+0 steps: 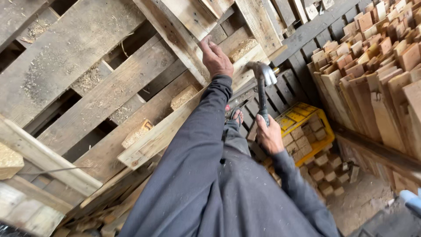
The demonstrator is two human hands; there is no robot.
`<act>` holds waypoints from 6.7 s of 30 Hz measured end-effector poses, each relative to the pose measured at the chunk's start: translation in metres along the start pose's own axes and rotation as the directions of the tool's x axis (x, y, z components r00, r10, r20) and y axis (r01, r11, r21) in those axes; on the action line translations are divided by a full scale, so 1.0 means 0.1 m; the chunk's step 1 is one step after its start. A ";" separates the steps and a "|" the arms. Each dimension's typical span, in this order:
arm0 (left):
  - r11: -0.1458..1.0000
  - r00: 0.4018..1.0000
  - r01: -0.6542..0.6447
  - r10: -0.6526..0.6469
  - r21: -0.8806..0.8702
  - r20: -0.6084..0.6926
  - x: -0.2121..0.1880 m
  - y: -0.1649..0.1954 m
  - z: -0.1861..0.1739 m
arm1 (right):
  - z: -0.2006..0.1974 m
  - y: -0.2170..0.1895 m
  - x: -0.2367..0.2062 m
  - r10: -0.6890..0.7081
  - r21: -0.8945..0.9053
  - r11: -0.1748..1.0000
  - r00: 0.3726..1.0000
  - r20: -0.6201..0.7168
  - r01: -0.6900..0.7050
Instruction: The person assembles wooden pallets by placing small wooden blocks and planks onto a pallet frame and hammering nails to secure them. The person repeatedly positions blocks, aligns planks, and drives nails with a hammer.
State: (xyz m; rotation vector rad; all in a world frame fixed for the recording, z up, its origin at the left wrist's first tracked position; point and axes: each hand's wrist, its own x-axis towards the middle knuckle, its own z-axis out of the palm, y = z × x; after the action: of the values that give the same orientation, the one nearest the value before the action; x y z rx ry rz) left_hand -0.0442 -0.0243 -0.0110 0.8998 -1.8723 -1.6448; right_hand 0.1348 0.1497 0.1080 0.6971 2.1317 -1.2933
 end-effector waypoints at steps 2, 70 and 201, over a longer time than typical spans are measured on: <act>0.999 0.997 0.006 -0.002 0.051 -0.081 0.01 0.05 0.03 | 0.09 0.16 0.07 -0.076 0.216 0.973 0.997 -0.019 0.078; 0.404 0.675 -0.721 0.225 0.563 0.703 -0.58 -0.13 -3.04 | 2.36 1.01 0.62 -0.779 -0.479 0.601 0.603 -0.172 0.639; 0.681 0.898 -0.428 0.247 0.594 0.364 -0.55 -0.30 -2.48 | 0.12 -0.06 -0.06 -0.373 0.175 0.922 0.915 0.154 0.346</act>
State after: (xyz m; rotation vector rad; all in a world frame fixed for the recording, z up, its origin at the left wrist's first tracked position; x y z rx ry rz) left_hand 0.1784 -0.1498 0.0018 0.5241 -2.6966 -0.8763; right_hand 0.1374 0.1360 0.1111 0.2260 2.0907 -1.6497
